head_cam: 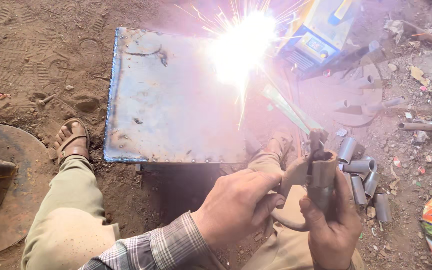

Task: The person sits on the ground and arc-welds the edge of a metal box using an electrode holder and welding rods, striking an arc that produces sparks and bright flashes. They hold the box steady with one hand while guiding the electrode along the seam, pausing between weld passes.

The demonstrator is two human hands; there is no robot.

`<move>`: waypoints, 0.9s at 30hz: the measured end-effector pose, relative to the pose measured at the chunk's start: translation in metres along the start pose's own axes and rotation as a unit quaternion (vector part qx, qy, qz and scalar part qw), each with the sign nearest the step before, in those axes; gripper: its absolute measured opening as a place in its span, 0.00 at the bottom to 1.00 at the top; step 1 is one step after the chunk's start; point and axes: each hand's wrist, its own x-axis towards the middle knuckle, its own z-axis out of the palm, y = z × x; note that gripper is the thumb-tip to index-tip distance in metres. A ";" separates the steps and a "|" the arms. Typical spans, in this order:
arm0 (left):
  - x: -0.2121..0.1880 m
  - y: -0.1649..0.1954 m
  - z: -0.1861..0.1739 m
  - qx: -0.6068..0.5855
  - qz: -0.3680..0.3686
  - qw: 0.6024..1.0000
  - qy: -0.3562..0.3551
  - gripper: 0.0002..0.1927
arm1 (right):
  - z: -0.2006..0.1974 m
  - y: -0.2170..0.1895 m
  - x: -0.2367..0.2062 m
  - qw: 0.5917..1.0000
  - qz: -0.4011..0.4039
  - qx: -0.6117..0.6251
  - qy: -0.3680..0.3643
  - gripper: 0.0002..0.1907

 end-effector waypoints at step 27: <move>-0.002 -0.004 0.002 -0.013 0.015 1.000 0.005 0.13 | -0.003 -0.001 -0.003 0.998 -0.001 -0.059 0.002 0.39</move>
